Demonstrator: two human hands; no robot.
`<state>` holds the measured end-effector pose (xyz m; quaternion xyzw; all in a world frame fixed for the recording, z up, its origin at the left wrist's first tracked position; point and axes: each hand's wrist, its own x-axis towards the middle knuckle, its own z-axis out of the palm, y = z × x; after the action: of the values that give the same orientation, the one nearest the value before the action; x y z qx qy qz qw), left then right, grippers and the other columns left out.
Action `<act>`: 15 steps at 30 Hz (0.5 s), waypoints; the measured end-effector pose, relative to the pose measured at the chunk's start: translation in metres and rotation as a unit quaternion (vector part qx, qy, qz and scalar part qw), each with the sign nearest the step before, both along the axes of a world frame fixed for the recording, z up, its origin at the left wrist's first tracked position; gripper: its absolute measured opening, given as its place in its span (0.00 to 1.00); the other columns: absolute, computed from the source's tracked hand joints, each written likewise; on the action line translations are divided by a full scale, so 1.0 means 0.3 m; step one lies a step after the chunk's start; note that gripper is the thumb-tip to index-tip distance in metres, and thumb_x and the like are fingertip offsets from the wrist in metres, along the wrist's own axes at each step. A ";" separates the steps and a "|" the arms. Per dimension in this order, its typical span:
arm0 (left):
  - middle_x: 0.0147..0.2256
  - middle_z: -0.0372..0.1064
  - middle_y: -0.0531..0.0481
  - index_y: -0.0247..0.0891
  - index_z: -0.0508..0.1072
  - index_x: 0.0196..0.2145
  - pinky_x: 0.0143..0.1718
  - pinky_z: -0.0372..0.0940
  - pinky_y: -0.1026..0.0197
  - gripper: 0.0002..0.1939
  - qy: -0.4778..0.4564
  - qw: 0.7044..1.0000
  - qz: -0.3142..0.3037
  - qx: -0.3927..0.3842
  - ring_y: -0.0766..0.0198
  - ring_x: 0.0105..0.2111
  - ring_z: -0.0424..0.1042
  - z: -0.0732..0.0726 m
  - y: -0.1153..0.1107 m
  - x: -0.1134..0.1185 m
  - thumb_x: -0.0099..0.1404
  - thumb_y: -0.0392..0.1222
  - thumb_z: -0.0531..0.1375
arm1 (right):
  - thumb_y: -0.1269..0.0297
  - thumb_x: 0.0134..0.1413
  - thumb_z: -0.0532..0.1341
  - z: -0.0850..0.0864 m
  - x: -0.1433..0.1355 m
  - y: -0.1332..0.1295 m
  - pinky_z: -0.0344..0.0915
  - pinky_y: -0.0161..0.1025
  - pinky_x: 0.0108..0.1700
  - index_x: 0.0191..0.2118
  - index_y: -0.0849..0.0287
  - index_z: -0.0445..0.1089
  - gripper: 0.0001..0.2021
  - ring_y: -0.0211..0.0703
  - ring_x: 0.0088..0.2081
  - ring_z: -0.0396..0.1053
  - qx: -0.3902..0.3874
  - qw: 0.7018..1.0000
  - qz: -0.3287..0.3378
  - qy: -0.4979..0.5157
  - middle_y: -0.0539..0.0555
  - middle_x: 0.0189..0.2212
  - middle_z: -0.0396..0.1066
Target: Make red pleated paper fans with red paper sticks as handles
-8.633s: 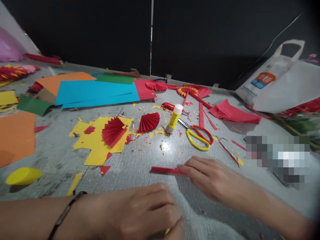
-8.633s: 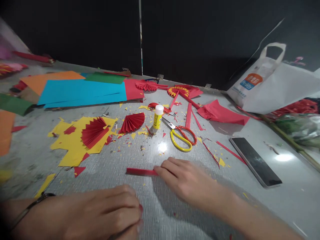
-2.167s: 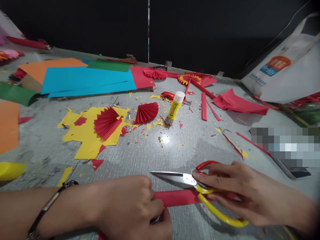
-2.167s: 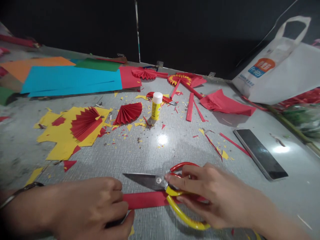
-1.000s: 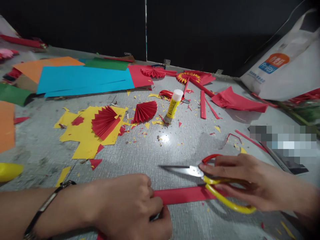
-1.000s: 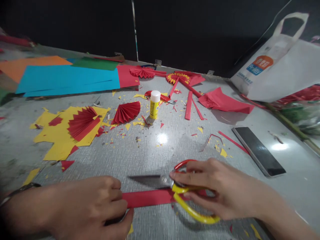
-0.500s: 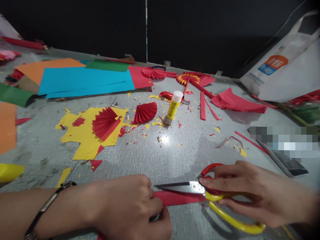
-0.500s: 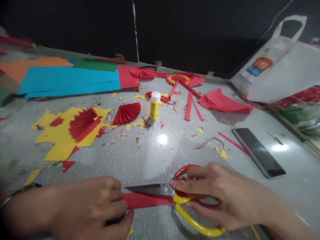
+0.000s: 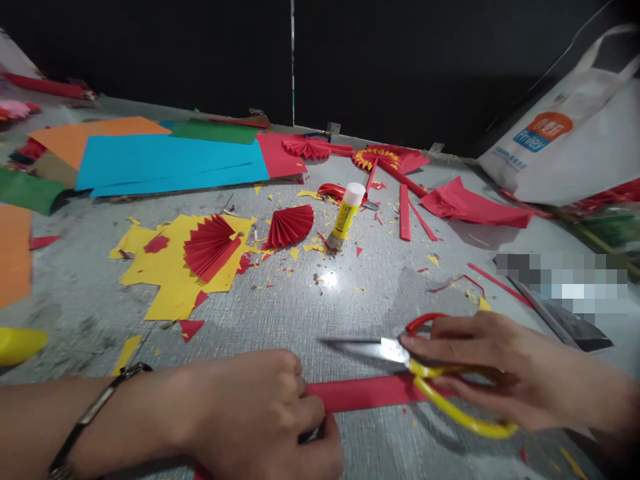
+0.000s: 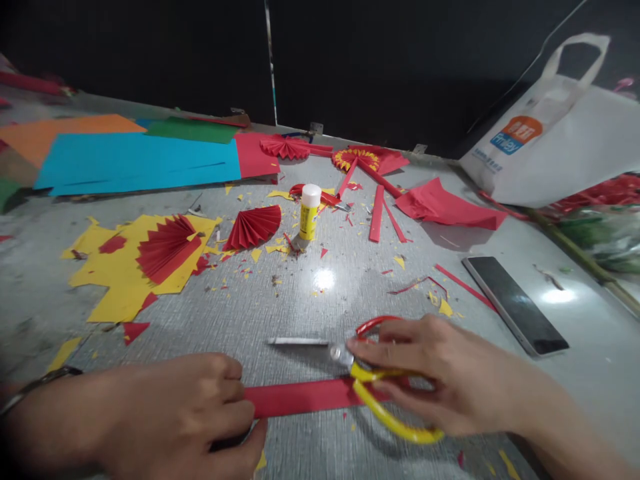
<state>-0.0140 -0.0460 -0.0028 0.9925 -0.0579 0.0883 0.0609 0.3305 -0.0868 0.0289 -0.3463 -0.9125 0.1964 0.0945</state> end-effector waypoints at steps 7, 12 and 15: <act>0.21 0.68 0.57 0.39 0.78 0.41 0.15 0.62 0.55 0.05 0.003 1.000 0.002 -0.005 0.63 0.15 0.61 -0.002 -0.003 -0.002 0.68 0.38 0.63 | 0.61 0.73 0.59 0.009 0.009 -0.001 0.78 0.40 0.36 0.70 0.49 0.67 0.23 0.48 0.40 0.82 -0.021 0.999 -0.003 -0.024 0.59 0.53 0.80; 0.21 0.68 0.57 0.39 0.78 0.41 0.15 0.62 0.55 0.04 -0.004 1.000 0.003 -0.005 0.63 0.15 0.60 0.001 -0.002 0.002 0.69 0.39 0.63 | 0.61 0.73 0.57 0.014 -0.006 0.005 0.78 0.39 0.35 0.68 0.50 0.69 0.21 0.45 0.36 0.81 -0.016 0.999 0.016 -0.024 0.59 0.50 0.81; 0.21 0.68 0.57 0.38 0.78 0.41 0.15 0.61 0.55 0.05 0.002 1.000 0.003 0.000 0.63 0.15 0.61 0.002 -0.002 0.001 0.67 0.39 0.64 | 0.60 0.73 0.57 0.007 -0.009 0.002 0.77 0.40 0.33 0.68 0.51 0.70 0.21 0.46 0.35 0.81 -0.005 1.000 -0.005 -0.019 0.59 0.50 0.81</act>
<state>-0.0137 -0.0466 -0.0023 0.9929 -0.0549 0.0865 0.0610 0.3277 -0.0861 0.0310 -0.3551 -0.9113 0.1942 0.0758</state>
